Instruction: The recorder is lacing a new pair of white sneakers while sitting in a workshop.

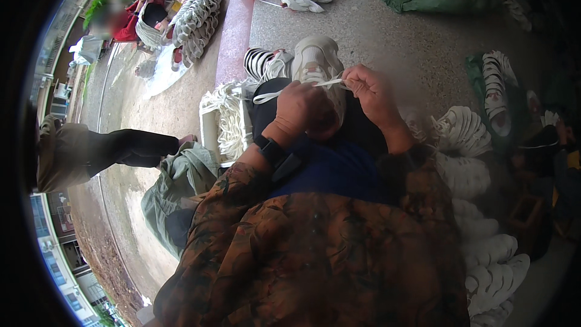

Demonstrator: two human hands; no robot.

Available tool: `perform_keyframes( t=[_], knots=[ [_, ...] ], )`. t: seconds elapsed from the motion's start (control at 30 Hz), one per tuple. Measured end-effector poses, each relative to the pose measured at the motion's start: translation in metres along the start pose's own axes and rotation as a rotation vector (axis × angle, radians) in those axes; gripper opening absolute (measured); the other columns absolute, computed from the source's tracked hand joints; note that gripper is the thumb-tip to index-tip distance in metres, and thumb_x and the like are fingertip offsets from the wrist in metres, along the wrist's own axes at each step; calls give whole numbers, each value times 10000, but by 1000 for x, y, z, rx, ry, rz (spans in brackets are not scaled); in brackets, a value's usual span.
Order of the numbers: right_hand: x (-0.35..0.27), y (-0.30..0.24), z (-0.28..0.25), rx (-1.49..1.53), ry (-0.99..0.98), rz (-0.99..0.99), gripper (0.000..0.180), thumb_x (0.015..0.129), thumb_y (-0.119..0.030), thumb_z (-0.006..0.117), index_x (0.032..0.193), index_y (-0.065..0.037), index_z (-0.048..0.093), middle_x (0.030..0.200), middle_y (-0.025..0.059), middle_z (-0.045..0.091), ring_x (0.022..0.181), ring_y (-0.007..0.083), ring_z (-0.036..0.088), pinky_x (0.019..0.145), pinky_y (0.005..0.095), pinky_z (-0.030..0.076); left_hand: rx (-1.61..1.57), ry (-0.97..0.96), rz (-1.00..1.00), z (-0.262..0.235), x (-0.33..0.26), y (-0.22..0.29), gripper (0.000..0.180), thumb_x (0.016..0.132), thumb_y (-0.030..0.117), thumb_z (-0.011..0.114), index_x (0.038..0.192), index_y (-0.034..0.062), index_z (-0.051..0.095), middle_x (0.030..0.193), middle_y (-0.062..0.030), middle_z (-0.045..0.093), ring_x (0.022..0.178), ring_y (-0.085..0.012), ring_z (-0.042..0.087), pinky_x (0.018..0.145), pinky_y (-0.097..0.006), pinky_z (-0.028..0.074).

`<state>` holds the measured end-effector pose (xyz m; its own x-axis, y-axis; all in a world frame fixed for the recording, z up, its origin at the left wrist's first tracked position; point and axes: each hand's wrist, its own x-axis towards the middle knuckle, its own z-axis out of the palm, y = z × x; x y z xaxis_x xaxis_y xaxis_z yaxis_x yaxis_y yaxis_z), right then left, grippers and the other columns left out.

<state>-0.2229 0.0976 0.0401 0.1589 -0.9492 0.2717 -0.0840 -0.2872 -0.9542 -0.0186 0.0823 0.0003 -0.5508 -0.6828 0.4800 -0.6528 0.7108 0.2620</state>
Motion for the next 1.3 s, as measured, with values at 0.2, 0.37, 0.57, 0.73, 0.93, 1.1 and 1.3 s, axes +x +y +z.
perform_keyframes(
  t=[0.2, 0.37, 0.57, 0.73, 0.93, 1.1, 1.3],
  knots=[
    [0, 4, 6, 155, -26, 46, 152, 906, -73, 504, 789, 5, 562, 902, 63, 626, 654, 73, 470, 661, 220, 419, 42, 21, -119, 20, 9, -2, 211, 609, 296, 700, 562, 137, 570, 621, -44, 567, 619, -243, 571, 572, -357, 461],
    [0, 10, 16, 874, 100, 314, 123, 908, -65, 502, 790, -32, 518, 890, 103, 620, 689, 127, 528, 711, 264, 467, 154, 41, 48, 11, 12, 0, 216, 606, 301, 693, 566, 138, 558, 599, -23, 541, 601, -222, 560, 567, -382, 440],
    [-16, 72, -10, 930, 296, 334, 135, 878, -19, 512, 757, -61, 471, 699, 55, 475, 667, 182, 499, 626, 300, 423, 325, -219, 192, -34, -2, -16, 82, 693, 189, 606, 664, 119, 574, 710, -46, 568, 748, -220, 569, 658, -361, 440],
    [-59, 100, -83, 1077, 458, 290, 124, 892, -61, 479, 781, -87, 527, 731, 40, 508, 721, 172, 531, 633, 329, 445, 213, -301, -278, -113, -58, -73, 55, 716, 85, 608, 677, 51, 591, 721, -105, 586, 711, -306, 589, 645, -391, 484],
    [-53, 83, -59, 759, 383, 239, 241, 930, -103, 493, 693, -116, 448, 605, -22, 368, 576, 108, 372, 572, 249, 324, -1320, 189, -747, -68, -38, -38, 146, 895, 211, 588, 853, 72, 570, 958, -70, 580, 900, -177, 561, 642, -272, 451],
    [-67, 68, -109, 725, 556, 283, 145, 892, -55, 514, 751, -77, 490, 668, -23, 396, 613, 99, 428, 620, 255, 417, -1711, 178, -836, -63, -50, -42, 155, 942, 227, 490, 827, 125, 470, 628, 15, 361, 520, -101, 357, 457, -235, 304],
    [-130, 111, -165, 752, 748, 262, 218, 918, -79, 484, 717, -120, 412, 611, -34, 296, 511, 89, 299, 508, 233, 271, -932, 510, -967, -122, -152, -127, 224, 955, 218, 499, 761, 108, 477, 550, 46, 383, 436, -76, 339, 404, -226, 269]
  ],
)
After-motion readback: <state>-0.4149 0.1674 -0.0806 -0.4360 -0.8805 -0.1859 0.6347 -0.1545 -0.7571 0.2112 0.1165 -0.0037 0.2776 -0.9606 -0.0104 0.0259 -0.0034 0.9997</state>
